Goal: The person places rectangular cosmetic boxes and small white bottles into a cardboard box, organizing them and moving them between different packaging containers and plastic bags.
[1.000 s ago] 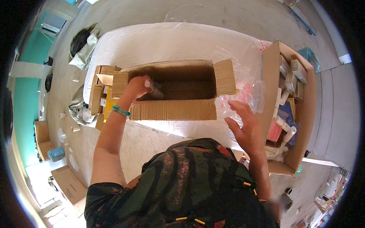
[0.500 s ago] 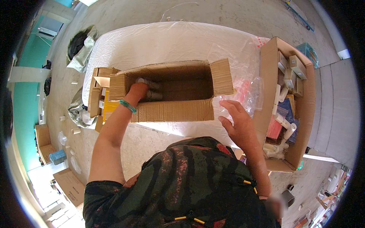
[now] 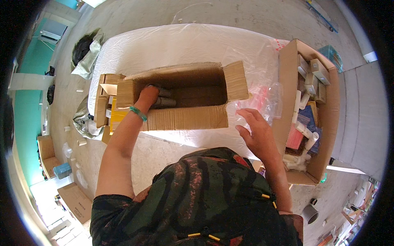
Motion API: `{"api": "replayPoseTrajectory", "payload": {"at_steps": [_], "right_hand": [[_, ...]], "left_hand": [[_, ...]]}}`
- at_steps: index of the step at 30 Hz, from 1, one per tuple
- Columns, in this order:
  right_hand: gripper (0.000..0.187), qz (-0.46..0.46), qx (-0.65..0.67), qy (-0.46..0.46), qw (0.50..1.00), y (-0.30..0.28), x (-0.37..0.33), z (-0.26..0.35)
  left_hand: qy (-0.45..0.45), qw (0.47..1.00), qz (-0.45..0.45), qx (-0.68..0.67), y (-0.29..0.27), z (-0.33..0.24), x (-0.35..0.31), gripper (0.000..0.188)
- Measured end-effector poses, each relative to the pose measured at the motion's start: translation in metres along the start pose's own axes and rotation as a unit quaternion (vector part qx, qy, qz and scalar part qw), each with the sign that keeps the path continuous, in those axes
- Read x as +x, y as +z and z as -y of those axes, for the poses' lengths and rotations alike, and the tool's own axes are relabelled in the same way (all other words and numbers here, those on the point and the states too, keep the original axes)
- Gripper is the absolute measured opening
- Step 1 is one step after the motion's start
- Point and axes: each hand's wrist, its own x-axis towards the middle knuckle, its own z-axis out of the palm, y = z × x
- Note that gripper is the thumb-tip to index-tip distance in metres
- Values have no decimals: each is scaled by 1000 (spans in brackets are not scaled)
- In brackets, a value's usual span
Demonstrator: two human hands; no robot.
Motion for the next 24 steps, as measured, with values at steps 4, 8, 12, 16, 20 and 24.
{"api": "replayPoseTrajectory", "payload": {"at_steps": [4,8,12,16,20,24], "right_hand": [[39,7,1,17,1000,-1,-4,-1],[40,-11,12,0,1000,-1,-9,-10],[40,-7,19,8,1000,-3,-10,-11],[39,-3,15,22,1000,-1,-11,-14],[39,-9,13,22,1000,1,-14,-21],[38,-7,8,26,1000,1,-15,-25]], "left_hand": [[25,998,51,13,-10,-1,2,15],[30,995,80,49,-27,3,-4,17],[26,999,23,40,-2,11,-2,18],[26,997,-11,73,12,10,-2,17],[37,994,-37,95,26,14,4,17],[45,994,-24,99,26,15,6,16]]}}
